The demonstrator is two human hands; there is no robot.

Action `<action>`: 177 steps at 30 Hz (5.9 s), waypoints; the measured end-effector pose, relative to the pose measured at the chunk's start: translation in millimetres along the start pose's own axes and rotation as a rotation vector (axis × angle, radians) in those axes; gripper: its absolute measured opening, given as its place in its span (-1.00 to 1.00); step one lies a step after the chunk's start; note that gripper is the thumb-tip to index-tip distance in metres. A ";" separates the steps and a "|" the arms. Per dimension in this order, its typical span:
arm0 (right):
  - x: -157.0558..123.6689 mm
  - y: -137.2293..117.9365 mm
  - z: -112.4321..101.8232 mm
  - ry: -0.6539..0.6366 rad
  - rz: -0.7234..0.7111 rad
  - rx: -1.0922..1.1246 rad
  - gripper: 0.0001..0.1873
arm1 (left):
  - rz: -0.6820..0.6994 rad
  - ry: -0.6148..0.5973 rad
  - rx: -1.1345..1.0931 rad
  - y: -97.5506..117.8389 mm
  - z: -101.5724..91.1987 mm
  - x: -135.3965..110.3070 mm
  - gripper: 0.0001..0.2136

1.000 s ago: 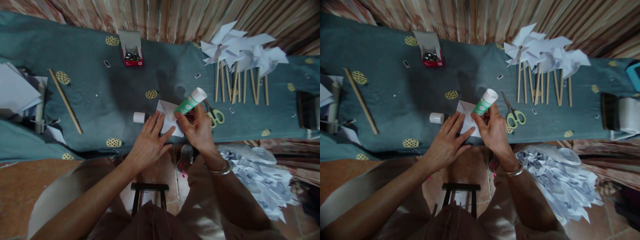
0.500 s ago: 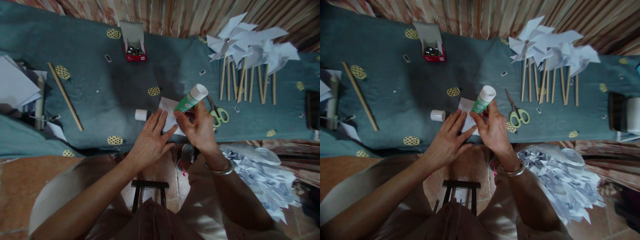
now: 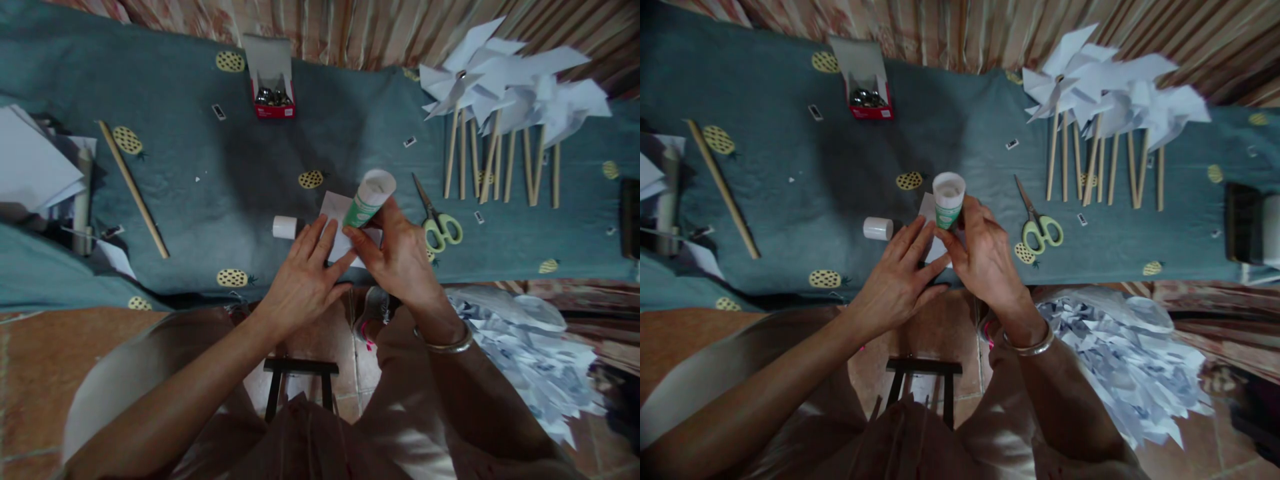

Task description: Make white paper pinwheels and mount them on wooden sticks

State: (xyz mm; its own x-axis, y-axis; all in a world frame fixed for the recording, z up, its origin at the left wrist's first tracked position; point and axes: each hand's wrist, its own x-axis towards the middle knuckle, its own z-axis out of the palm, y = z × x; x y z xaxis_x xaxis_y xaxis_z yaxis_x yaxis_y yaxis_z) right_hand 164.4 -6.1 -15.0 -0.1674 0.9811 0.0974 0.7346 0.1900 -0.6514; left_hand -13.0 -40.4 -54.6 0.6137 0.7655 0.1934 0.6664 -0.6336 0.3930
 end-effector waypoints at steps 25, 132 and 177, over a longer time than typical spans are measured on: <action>-0.2 31.4 -2.8 0.166 0.031 0.286 -0.75 | 0.001 0.008 -0.004 0.4 -0.4 0.0 -0.52; -8.1 11.5 -6.4 0.100 0.107 0.090 -0.76 | -0.025 -0.018 -0.048 1.6 -1.8 0.4 -0.51; 5.6 37.1 -18.1 0.285 0.396 1.042 -0.71 | -0.279 0.165 -0.045 -56.1 -50.0 -8.4 -0.65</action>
State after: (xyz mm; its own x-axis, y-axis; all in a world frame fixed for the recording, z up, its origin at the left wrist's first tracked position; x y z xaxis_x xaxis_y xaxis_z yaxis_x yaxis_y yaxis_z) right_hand 202.6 7.1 -25.0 0.2064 0.9631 -0.1725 -0.2203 -0.1261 -0.9673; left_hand -76.7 -5.7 -33.3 0.3306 0.9192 0.2139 0.7778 -0.3938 0.4899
